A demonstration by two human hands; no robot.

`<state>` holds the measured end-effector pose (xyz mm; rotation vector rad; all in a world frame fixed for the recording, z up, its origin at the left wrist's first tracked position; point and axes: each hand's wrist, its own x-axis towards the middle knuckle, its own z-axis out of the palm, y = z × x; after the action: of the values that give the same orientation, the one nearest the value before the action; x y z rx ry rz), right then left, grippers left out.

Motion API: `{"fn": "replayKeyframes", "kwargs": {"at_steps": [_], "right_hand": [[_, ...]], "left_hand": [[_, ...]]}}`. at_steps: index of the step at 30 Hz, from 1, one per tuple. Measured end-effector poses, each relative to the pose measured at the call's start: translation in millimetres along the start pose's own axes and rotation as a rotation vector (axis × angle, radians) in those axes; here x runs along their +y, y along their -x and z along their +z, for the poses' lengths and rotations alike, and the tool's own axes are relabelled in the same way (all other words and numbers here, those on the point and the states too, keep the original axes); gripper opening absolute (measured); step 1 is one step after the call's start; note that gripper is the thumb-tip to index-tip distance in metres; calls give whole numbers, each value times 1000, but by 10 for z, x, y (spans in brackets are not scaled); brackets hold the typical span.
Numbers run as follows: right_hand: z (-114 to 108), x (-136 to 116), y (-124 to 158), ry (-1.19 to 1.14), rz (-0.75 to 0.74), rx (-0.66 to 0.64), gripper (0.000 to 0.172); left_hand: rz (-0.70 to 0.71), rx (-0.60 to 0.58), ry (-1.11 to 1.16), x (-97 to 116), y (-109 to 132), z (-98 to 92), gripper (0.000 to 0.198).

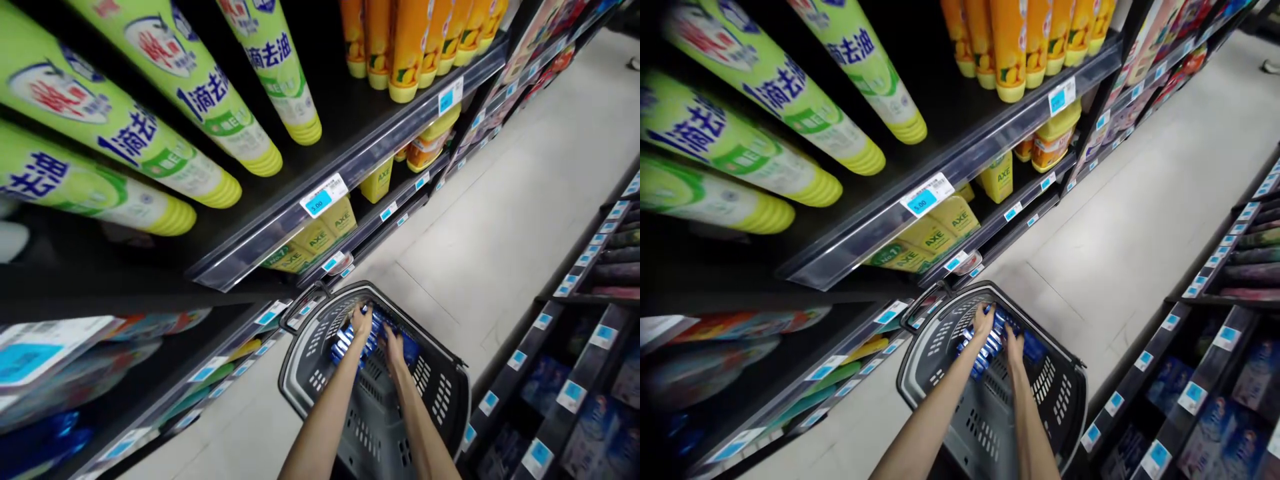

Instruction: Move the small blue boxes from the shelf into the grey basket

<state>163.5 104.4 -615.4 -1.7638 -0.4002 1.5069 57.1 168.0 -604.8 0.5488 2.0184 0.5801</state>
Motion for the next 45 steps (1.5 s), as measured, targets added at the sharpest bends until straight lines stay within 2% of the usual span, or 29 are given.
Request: {"fn": "replayKeyframes", "kwargs": {"at_steps": [2,4,7,10,13,15,19,21,23,26,29,34,36,38,40,42,43,44,45], "right_hand": [[-6,-27,126,-19,60,46,84],[-32,-100,351,-21,92,101,88],[-70,-383,891,16,76,204,95],[-102,-955,1630,27,-7,212,87],[-135,-1775,2451,24,-131,119,71],[-137,-2391,2977,22,-195,47,66],[-23,-3585,3884,2,-266,-75,71],[98,-4070,4249,-2,-326,-139,73],[243,-4439,4547,4,-392,-205,69],[446,-4813,4881,-6,-445,-285,57],[544,-5075,5110,-80,-435,-323,54],[471,-5339,5353,-226,-484,-258,55],[435,-5352,5468,-254,-577,-201,50],[410,-5340,5631,-217,-850,-132,37],[388,-5347,5834,-67,-1325,-209,22],[369,-5390,6042,204,-1813,-453,19],[364,-5414,6134,339,-1981,-598,23],[365,-5428,6213,436,-2079,-717,27],[372,-5425,6276,472,-2109,-797,27]], "left_hand": [[-27,50,36,-31,119,-105,18],[-49,82,99,-54,368,-277,19],[-73,92,230,-1,979,-660,24],[-40,98,411,251,1733,-1164,31],[35,57,724,726,2477,-1762,57],[24,-63,926,1131,2946,-2208,73],[-30,-393,1118,1969,3797,-3123,70],[47,-466,1180,2335,4145,-3515,73],[167,-448,1211,2651,4414,-3826,79],[298,-319,1239,3018,4669,-4166,87],[314,-186,1294,3221,4794,-4444,86],[299,-64,1290,3229,4871,-4930,85],[295,-39,1274,3178,4894,-5100,83],[270,-31,1254,3124,4919,-5225,81],[268,-30,1249,3076,4939,-5300,82],[294,-34,1259,3040,4951,-5333,83],[312,-30,1261,3027,4956,-5339,83],[331,-23,1259,3017,4960,-5340,80],[351,-15,1256,3009,4964,-5337,77]]}}
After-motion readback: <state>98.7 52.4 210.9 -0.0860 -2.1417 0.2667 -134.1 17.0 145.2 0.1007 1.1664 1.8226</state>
